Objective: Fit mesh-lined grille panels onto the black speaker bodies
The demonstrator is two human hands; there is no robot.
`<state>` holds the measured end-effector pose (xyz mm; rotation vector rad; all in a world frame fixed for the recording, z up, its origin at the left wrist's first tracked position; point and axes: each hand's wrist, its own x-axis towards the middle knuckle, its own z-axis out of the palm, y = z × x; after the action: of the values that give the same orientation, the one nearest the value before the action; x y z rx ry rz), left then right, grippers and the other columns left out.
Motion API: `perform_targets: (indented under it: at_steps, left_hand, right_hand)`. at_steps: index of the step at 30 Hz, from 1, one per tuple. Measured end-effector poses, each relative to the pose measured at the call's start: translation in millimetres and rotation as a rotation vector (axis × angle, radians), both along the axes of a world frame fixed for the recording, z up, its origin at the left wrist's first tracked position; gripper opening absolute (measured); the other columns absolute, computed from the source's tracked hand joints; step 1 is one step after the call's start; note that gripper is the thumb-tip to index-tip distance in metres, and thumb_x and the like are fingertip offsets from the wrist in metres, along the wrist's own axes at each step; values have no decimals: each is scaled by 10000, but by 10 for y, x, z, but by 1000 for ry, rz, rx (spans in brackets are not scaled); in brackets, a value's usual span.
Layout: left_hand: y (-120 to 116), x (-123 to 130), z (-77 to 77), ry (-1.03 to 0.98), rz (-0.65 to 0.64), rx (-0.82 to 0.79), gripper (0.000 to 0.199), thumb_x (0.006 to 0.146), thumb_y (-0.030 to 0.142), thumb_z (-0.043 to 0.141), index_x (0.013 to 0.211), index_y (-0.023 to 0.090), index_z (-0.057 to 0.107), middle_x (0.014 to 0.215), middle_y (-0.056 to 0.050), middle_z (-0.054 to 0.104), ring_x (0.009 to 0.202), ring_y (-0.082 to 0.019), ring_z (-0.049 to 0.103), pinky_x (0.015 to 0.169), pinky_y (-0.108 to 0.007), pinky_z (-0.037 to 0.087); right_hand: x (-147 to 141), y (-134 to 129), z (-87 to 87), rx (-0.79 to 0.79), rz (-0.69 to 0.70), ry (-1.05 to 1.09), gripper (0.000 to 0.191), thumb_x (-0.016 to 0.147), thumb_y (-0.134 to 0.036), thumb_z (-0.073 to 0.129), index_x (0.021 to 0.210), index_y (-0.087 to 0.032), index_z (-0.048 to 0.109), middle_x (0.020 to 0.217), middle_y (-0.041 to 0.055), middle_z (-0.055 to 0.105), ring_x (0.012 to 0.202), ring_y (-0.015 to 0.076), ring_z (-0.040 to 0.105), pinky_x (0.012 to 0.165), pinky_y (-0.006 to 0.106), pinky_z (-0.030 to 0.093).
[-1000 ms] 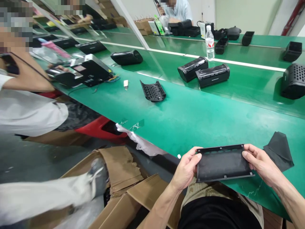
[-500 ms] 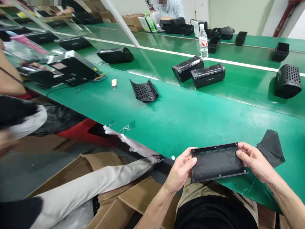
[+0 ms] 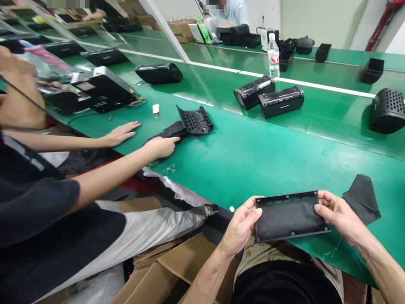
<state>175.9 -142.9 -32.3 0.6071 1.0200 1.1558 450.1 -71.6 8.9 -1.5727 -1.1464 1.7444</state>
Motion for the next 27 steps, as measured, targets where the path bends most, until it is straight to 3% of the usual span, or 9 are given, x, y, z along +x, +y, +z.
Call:
perform_targets:
  at_steps: [10,16,20,27]
  left_hand:
    - [15,-8,6,11,2,5,466,883,437,795,1270,188,726,819,-19,748,750,-165,652,819,-285,527]
    - [12,-33,29,8,-21,5,509,887,458,794,1300,175,701,1018,-81,797,927,-227,720,775,-273,518]
    - [18,-24,44,4,-12,5,521,870,472,817,1287,180,708,1039,-81,799,975,-241,731,803,-284,541]
    - [-10,8,92,-168,55,-66,539,884,570,796,1230,160,737,1026,-100,799,977,-286,750,872,-379,597]
  right_hand:
    - [9,3,0,18,10,0,634,618,-662,960,965,-220,667,702,-50,468,609,108,331,524,234,311]
    - [-30,5,36,-1,-2,17,691,580,-697,972,963,-211,664,682,-65,456,599,99,308,518,227,301]
    - [-10,-3,-7,-4,-31,39,700,589,-706,973,988,-210,681,682,-66,467,587,92,323,519,223,307]
    - [2,-5,-78,-129,-146,144,742,550,-725,989,1006,-217,697,655,-64,459,594,102,388,511,202,348]
